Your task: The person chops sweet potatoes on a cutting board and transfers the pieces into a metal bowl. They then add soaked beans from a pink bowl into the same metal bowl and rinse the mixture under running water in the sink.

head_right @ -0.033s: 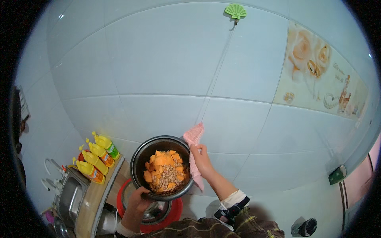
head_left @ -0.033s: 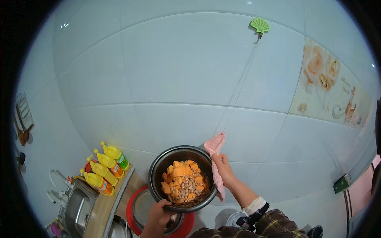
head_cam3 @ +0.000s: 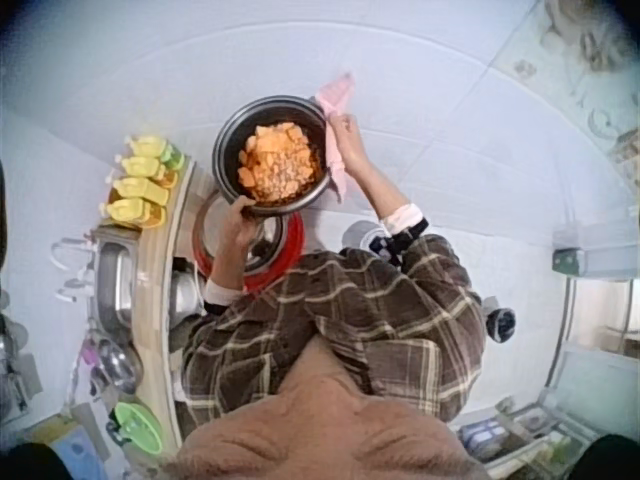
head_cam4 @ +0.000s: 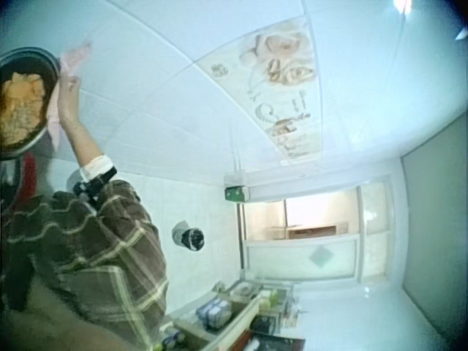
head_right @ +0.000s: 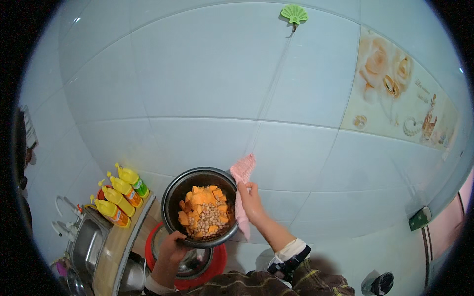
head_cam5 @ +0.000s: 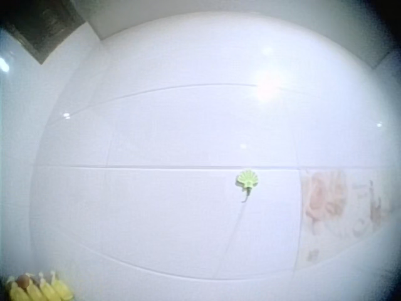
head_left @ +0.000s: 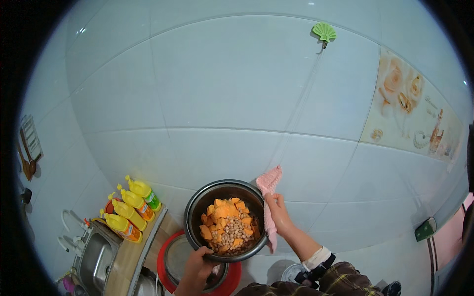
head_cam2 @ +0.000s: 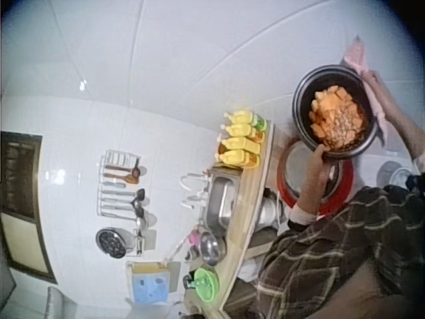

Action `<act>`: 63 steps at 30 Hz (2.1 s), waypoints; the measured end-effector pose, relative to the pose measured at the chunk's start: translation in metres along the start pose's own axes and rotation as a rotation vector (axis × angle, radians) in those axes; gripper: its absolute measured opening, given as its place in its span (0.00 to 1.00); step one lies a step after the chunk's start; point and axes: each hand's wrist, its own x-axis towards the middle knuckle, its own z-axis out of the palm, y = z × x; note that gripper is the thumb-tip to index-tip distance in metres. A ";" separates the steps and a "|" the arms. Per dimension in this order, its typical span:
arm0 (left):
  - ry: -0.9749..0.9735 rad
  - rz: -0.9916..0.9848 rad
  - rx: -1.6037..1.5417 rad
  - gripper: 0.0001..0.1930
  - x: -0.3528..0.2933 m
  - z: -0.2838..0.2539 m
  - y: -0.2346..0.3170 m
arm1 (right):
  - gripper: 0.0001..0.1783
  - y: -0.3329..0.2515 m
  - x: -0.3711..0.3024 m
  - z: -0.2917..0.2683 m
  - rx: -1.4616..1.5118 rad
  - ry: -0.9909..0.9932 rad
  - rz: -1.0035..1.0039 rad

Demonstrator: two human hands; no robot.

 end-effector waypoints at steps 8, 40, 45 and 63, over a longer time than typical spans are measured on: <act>0.000 0.076 -0.082 0.28 0.006 0.019 0.000 | 0.20 0.024 -0.047 0.008 -0.235 -0.055 -0.436; -0.040 0.033 -0.144 0.30 -0.011 0.005 -0.001 | 0.18 -0.017 0.005 -0.089 0.303 -0.462 0.166; -0.096 0.045 -0.195 0.29 -0.013 0.007 -0.001 | 0.11 -0.012 0.006 -0.110 -0.119 -0.435 0.134; -0.113 -0.081 0.031 0.31 -0.026 -0.001 -0.011 | 0.12 -0.007 0.019 -0.022 0.451 -0.221 -0.095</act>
